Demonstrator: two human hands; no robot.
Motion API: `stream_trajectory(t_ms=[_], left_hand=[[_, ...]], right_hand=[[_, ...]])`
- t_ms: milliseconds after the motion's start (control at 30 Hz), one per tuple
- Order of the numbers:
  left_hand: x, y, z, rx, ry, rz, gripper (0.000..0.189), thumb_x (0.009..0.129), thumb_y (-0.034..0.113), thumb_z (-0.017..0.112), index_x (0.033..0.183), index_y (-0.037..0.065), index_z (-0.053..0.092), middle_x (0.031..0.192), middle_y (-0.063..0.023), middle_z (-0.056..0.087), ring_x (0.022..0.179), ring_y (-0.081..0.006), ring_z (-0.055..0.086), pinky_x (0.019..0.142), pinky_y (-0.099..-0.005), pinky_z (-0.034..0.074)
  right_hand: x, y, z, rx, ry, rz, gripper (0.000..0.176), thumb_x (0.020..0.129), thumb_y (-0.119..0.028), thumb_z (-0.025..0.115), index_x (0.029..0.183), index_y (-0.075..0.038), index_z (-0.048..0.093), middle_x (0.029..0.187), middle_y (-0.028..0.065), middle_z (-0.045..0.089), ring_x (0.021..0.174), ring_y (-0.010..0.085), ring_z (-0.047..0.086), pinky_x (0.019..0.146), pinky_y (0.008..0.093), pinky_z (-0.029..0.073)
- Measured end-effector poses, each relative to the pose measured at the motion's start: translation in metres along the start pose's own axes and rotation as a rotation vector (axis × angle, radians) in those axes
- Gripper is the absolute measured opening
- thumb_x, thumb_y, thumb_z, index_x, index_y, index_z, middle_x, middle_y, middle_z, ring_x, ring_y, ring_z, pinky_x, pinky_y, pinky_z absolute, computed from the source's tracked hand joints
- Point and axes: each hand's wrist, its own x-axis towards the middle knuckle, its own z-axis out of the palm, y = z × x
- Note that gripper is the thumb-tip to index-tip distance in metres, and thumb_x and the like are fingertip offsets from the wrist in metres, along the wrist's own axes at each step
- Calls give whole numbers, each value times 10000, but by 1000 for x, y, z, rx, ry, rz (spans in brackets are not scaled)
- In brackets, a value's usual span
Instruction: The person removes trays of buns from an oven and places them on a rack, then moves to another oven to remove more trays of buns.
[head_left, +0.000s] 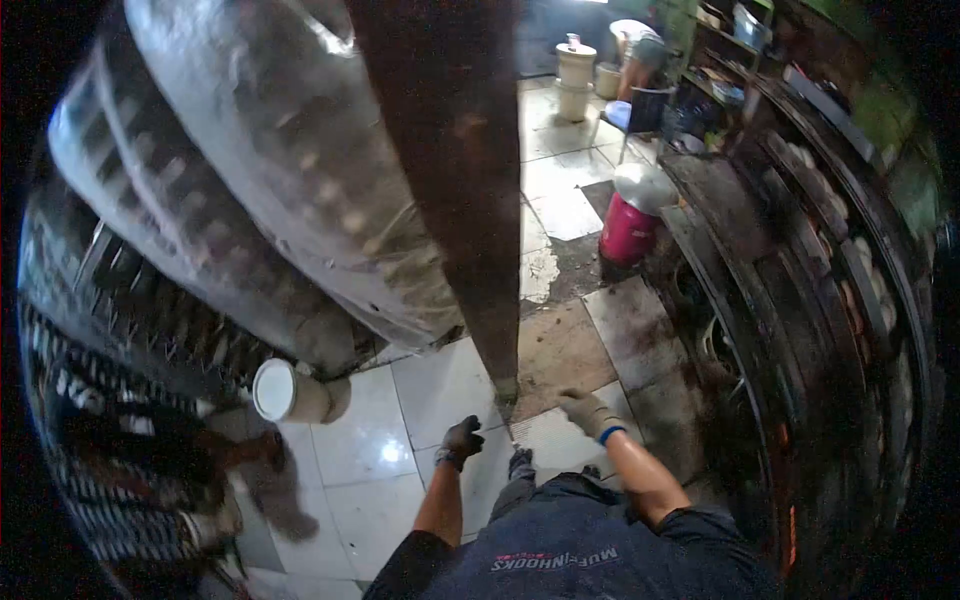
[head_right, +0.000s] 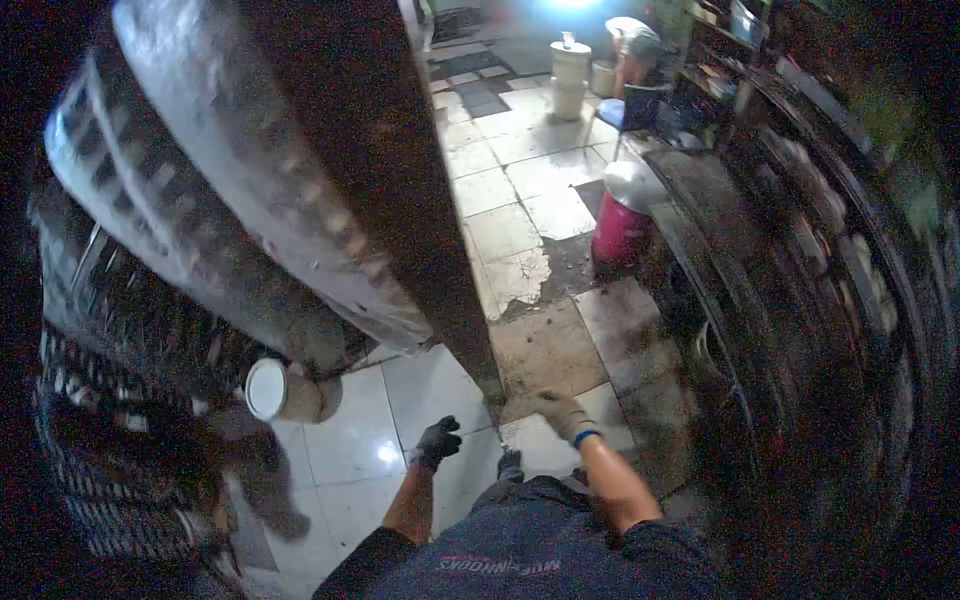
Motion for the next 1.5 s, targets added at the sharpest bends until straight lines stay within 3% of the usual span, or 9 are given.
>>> stream_trajectory(t_ms=[267, 433, 533, 633, 867, 1167, 1233, 1367, 1500], left_hand=[[7, 114, 226, 250, -394, 34, 352, 902, 262, 516, 1072, -33, 603, 841, -92, 632, 674, -175, 587, 607, -305, 484], [3, 259, 431, 398, -782, 677, 364, 880, 192, 545, 1168, -31, 543, 947, -96, 623, 825, -184, 595, 758, -303, 481], [-49, 354, 575, 484, -791, 1468, 352, 866, 159, 550, 1185, 8, 547, 1148, -182, 584, 970, -312, 606, 868, -364, 465], [-25, 373, 737, 374, -1281, 1119, 406, 842, 266, 580, 1194, 66, 561, 1231, -209, 527, 1039, -361, 567, 880, -409, 461], [-19, 416, 928, 1694, -754, 1455, 483, 788, 396, 605, 1176, 111, 579, 1132, -181, 595, 975, -339, 592, 828, -394, 477], [3, 410, 953, 1603, -706, 1431, 482, 762, 376, 619, 1169, 119, 583, 1091, -175, 610, 922, -340, 598, 785, -406, 475], [2, 411, 943, 1560, -708, 1436, 483, 757, 372, 622, 1168, 121, 584, 1082, -174, 613, 911, -340, 600, 776, -409, 475], [0, 418, 914, 1473, -665, 1483, 484, 746, 363, 628, 1165, 125, 585, 1064, -171, 619, 887, -340, 603, 757, -414, 474], [-16, 421, 872, 1360, -603, 1560, 485, 734, 354, 634, 1162, 129, 587, 1046, -169, 626, 864, -341, 606, 738, -420, 473]], right_hand=[[-154, 270, -167, -319, 774, 622, 428, 841, -372, 492, 959, 16, 631, 974, 194, 634, 946, 335, 580, 820, 424, 439], [-332, 453, -112, -722, 898, 996, 361, 953, -296, 369, 1038, -42, 611, 1042, 166, 590, 955, 272, 544, 801, 381, 455], [-409, 461, -55, 127, 1293, 1253, 342, 950, -288, 384, 1077, -43, 586, 1080, 161, 574, 987, 267, 532, 830, 378, 443], [-458, 452, -22, 600, 1728, 1243, 332, 947, -279, 399, 1116, -44, 562, 1119, 155, 559, 1020, 262, 519, 858, 375, 431], [-575, 356, -92, 602, 2221, 1017, 349, 941, -259, 434, 1207, -45, 505, 1208, 142, 522, 1097, 251, 491, 925, 368, 403], [-638, 173, -345, 64, 1970, 713, 437, 932, -234, 479, 1324, -47, 431, 1322, 125, 476, 1195, 236, 454, 1011, 359, 367], [-620, 179, -403, 448, 1991, -167, 469, 908, -290, 518, 1311, -60, 454, 1315, 138, 484, 1205, 266, 450, 1006, 379, 371], [-580, 138, -528, -405, 1210, 703, 445, 884, -367, 489, 1189, -49, 547, 1182, 203, 567, 1082, 320, 550, 934, 410, 425], [-533, 235, -629, -682, 1194, 750, 432, 879, -363, 492, 1167, -48, 555, 1144, 207, 579, 1050, 324, 562, 908, 415, 435]])
